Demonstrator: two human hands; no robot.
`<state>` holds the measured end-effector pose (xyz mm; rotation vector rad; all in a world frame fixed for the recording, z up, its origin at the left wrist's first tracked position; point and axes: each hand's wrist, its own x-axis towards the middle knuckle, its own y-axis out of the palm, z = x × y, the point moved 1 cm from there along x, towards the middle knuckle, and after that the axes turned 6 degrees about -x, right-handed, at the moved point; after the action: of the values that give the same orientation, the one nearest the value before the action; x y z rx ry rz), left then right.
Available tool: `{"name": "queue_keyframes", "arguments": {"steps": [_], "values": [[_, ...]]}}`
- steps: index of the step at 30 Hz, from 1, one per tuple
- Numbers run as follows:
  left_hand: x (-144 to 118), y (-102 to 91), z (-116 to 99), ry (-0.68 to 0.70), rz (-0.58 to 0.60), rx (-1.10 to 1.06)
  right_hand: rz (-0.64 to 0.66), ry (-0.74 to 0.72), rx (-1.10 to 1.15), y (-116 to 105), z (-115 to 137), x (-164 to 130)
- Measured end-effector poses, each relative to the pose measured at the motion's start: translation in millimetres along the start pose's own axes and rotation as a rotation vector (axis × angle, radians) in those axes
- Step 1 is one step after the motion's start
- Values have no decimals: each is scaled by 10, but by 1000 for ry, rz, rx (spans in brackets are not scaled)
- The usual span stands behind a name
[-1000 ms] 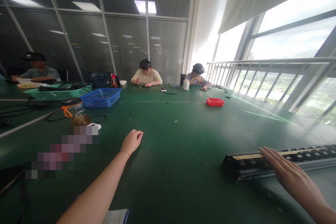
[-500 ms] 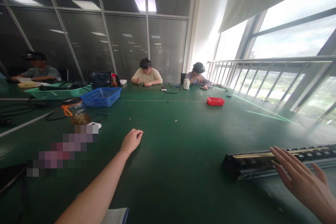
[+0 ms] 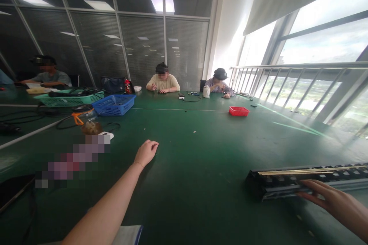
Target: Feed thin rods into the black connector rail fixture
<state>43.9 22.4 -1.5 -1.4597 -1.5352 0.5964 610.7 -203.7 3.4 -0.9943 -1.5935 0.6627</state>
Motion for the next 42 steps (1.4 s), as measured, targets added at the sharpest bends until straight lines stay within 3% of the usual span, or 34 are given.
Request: {"name": "queue_keyframes", "arguments": {"steps": [3,5,10,15,25,29,32,36,42], "values": [[6,4,-2,-16,5,-8,222,-106,149,-128,105,212],[12,6,-6,-19,4,-4,305,-131,199,-222,216,311],[16,7,-15,-13,0,11,222,-218,211,-313,622,473],[16,8,-13,-20,-1,15,129,-321,216,-303,1187,672],[11,-6,-38,-22,14,10,154,-359,12,-609,2540,977],[14,5,-30,-11,16,17,160,-373,15,-774,2916,1000],[45,-26,-74,-25,39,-34,121,-389,96,-805,2992,955],[52,-270,-362,6,205,-162,85,-315,263,-725,2870,855],[-177,-825,-974,313,584,-209,79,-313,351,-600,2767,798]]}}
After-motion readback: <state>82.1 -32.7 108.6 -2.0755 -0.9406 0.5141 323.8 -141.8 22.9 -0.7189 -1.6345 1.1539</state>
